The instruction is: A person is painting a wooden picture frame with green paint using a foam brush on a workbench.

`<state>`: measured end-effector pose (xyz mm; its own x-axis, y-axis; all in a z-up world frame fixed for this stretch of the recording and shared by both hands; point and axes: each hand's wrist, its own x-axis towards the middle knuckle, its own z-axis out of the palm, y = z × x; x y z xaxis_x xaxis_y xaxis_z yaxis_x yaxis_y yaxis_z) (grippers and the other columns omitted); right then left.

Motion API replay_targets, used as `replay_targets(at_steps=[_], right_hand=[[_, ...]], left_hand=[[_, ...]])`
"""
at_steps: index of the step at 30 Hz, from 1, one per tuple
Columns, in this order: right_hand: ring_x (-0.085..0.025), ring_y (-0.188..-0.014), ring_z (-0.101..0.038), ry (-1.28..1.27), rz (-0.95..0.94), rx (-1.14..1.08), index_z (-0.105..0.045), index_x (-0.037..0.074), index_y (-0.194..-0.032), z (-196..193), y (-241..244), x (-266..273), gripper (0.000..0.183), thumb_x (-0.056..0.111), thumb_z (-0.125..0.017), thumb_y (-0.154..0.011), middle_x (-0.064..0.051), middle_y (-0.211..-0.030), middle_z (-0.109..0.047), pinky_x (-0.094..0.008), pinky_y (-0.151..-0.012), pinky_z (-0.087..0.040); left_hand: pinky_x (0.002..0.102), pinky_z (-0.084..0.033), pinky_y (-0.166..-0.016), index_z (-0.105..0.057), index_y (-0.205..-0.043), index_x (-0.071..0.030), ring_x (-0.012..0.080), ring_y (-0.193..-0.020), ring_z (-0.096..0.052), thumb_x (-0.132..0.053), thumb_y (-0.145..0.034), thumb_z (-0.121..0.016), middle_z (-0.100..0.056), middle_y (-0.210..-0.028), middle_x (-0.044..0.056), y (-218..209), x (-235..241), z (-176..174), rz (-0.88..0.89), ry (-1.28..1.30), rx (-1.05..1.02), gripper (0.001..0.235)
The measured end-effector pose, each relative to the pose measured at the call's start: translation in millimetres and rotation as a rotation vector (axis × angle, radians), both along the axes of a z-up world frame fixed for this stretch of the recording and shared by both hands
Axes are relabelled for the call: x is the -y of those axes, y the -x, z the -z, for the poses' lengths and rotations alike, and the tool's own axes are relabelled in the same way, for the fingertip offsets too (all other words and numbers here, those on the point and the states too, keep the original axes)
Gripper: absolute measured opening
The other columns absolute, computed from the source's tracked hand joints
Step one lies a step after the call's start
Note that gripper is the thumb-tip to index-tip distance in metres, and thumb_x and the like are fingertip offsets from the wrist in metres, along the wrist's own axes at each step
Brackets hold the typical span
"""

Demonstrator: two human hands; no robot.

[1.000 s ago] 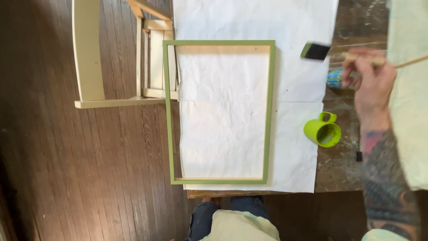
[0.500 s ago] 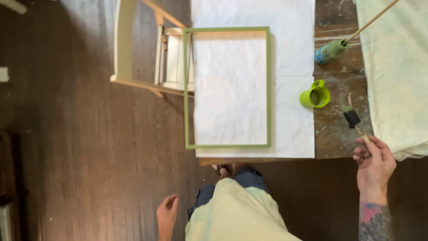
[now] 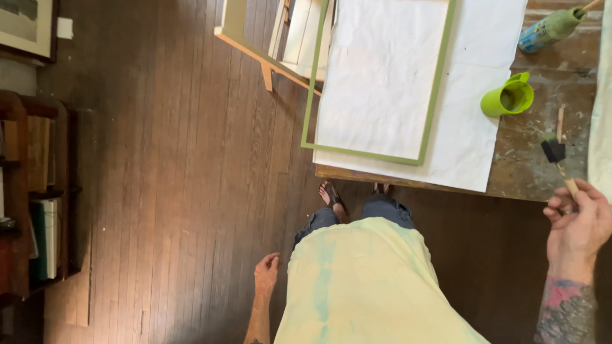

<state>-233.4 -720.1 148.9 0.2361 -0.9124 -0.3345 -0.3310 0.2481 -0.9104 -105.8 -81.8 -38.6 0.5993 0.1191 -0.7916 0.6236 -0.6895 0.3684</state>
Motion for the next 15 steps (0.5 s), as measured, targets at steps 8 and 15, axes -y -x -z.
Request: replay_targets(at_steps=[8, 15], right_hand=[[-0.002, -0.081, -0.064, -0.084, -0.007, 0.111, -0.061, 0.018, -0.133, 6, 7, 42, 0.024, 0.021, -0.054, -0.111, 0.002, -0.106, -0.071, -0.013, -0.066, -0.05], [0.0, -0.068, -0.059, 0.0, -0.133, -0.029, -0.065, 0.02, -0.127, 36, -1, 93, 0.021, 0.025, -0.071, -0.107, 0.003, -0.095, -0.069, -0.013, -0.056, -0.049]], left_hand=[[0.036, -0.058, -0.099, -0.075, -0.124, -0.012, 0.0217, -0.105, -0.076, -0.03, -0.095, -0.063, -0.08, -0.115, 0.009, 51, 13, 15, -0.077, -0.051, -0.082, 0.037], [0.034, -0.055, -0.098, -0.075, -0.126, -0.015, 0.0193, -0.107, -0.073, -0.036, -0.093, -0.063, -0.078, -0.118, 0.006, 37, 134, -41, -0.115, -0.007, 0.016, 0.04]])
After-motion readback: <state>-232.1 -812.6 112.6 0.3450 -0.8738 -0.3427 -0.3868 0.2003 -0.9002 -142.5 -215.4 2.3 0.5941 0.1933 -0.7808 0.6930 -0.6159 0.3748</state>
